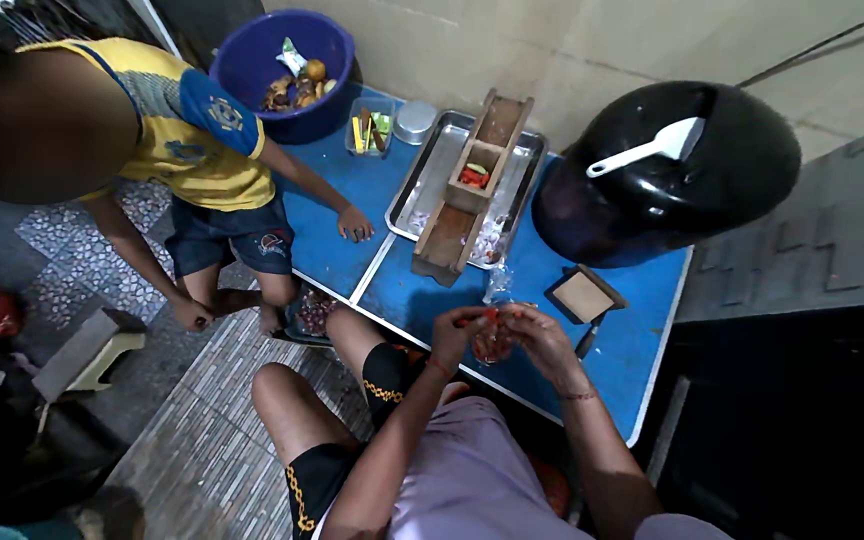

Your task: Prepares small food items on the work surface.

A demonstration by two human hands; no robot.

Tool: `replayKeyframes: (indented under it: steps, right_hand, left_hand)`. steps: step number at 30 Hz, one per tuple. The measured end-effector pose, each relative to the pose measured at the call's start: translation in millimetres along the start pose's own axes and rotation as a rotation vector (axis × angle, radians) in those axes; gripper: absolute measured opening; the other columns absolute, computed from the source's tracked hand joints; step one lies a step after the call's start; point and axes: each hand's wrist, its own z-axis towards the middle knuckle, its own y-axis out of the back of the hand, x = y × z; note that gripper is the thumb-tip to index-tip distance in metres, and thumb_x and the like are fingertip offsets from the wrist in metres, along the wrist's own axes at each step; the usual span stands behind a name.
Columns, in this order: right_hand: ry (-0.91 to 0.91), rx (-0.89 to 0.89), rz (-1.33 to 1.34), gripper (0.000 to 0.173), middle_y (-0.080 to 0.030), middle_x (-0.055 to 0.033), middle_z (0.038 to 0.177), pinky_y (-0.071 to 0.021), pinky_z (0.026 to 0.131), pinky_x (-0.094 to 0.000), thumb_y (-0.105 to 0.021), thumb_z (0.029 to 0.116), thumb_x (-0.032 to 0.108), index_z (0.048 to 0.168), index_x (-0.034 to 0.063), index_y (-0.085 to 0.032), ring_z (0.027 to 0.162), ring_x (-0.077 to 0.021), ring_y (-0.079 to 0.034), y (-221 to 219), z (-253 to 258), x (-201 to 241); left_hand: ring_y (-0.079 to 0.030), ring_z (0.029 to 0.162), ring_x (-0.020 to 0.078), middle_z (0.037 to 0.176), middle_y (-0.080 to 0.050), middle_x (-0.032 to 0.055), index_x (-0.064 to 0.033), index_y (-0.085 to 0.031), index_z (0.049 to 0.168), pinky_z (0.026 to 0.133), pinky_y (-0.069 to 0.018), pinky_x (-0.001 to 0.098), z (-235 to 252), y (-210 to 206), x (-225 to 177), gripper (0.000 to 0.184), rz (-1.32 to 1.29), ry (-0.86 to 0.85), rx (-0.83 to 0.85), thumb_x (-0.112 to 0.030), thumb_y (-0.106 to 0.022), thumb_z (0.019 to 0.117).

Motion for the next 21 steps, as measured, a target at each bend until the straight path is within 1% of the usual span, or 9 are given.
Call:
replayKeyframes:
  steps: [3,5,8,10,14,17,18,19,21]
  right_hand:
    - [0.092,0.105,-0.141,0.023,-0.071,-0.0007,0.091,-0.0557,0.065,-0.0225,-0.062,0.0955,0.007,0.116,-0.0009,-0.069,0.071,-0.0049,-0.064,-8.5,2.8,1.2]
    - [0.088,0.068,-0.197,0.017,-0.07,-0.0001,0.084,-0.0523,0.06,-0.0215,-0.062,0.0969,0.006,0.11,-0.0016,-0.071,0.064,-0.0034,-0.06,-16.5,8.5,9.4]
    - [0.096,-0.035,-0.252,0.017,-0.068,0.0002,0.079,-0.0445,0.052,-0.0189,-0.06,0.1008,0.007,0.111,-0.0009,-0.071,0.056,-0.0015,-0.051,-25.2,29.0,44.4]
    - [0.202,-0.093,-0.261,0.017,-0.068,0.0,0.08,-0.0416,0.051,-0.0187,-0.064,0.0995,0.007,0.113,0.0009,-0.072,0.054,-0.0008,-0.047,-27.1,56.1,71.7]
    - [0.422,-0.174,-0.397,0.021,-0.071,-0.0031,0.09,-0.0468,0.059,-0.0233,-0.068,0.0968,0.013,0.114,0.0019,-0.072,0.062,-0.0028,-0.052,-39.8,123.1,135.9]
    - [0.344,-0.205,-0.582,0.034,-0.07,-0.0179,0.107,-0.0522,0.079,-0.0446,-0.072,0.0957,0.02,0.125,0.003,-0.07,0.081,-0.0221,-0.062,-41.8,173.2,156.8]
    - [0.318,-0.206,-0.587,0.036,-0.07,-0.0197,0.11,-0.0521,0.082,-0.0461,-0.071,0.0965,0.02,0.128,0.003,-0.069,0.084,-0.0243,-0.063,-42.3,182.4,157.5]
    - [0.3,-0.199,-0.568,0.035,-0.069,-0.0197,0.112,-0.0525,0.083,-0.0452,-0.068,0.0987,0.02,0.129,0.0024,-0.068,0.086,-0.0243,-0.064,-42.1,185.8,157.3]
    - [0.274,-0.142,-0.44,0.032,-0.068,-0.0118,0.105,-0.0529,0.075,-0.0327,-0.051,0.1054,0.016,0.13,0.0008,-0.064,0.08,-0.0137,-0.062,-43.3,174.5,154.7]
  left_hand:
    - [-0.069,0.09,0.0151,0.104,-0.071,0.0143,0.006,-0.065,0.119,0.085,-0.0577,0.0322,-1.6,-0.4,-3.9,0.029,0.023,0.02,-0.033,-0.002,-0.072,0.0921]
    - [-0.068,0.088,0.0154,0.103,-0.07,0.0151,0.007,-0.062,0.12,0.084,-0.0577,0.0321,-3.5,0.0,-7.7,0.03,-0.011,0.031,-0.06,-0.001,-0.071,0.0928]
    - [-0.067,0.095,0.0178,0.111,-0.066,0.0182,0.0085,-0.059,0.125,0.088,-0.0571,0.033,-4.6,3.9,-10.2,0.029,-0.088,0.002,-0.072,-0.005,-0.063,0.0991]
    - [-0.067,0.097,0.0191,0.116,-0.064,0.0194,0.0089,-0.058,0.126,0.089,-0.0573,0.0338,-6.1,6.9,-13.5,0.029,-0.131,-0.005,-0.064,-0.005,-0.06,0.1009]
    - [-0.066,0.091,0.0154,0.107,-0.066,0.0151,0.0085,-0.061,0.12,0.085,-0.0576,0.0316,-13.0,5.5,-19.3,0.023,-0.174,-0.006,-0.06,-0.005,-0.058,0.1017]
    - [-0.066,0.09,0.0142,0.106,-0.067,0.0134,0.0079,-0.063,0.12,0.084,-0.0573,0.0308,-14.7,5.4,-20.3,0.023,-0.195,-0.003,-0.045,-0.005,-0.057,0.1025]
    - [-0.066,0.09,0.0142,0.107,-0.067,0.0135,0.0079,-0.063,0.12,0.084,-0.0571,0.0308,-15.2,6.4,-20.7,0.023,-0.196,-0.01,-0.041,-0.005,-0.056,0.1028]
    - [-0.067,0.091,0.0143,0.108,-0.067,0.0135,0.0078,-0.063,0.121,0.085,-0.0574,0.0309,-15.4,8.0,-21.6,0.023,-0.2,-0.015,-0.034,-0.005,-0.055,0.1032]
    - [-0.067,0.091,0.0142,0.109,-0.067,0.0137,0.0079,-0.062,0.123,0.085,-0.0575,0.0308,-15.0,11.4,-24.3,0.024,-0.214,-0.016,-0.037,-0.005,-0.054,0.1038]
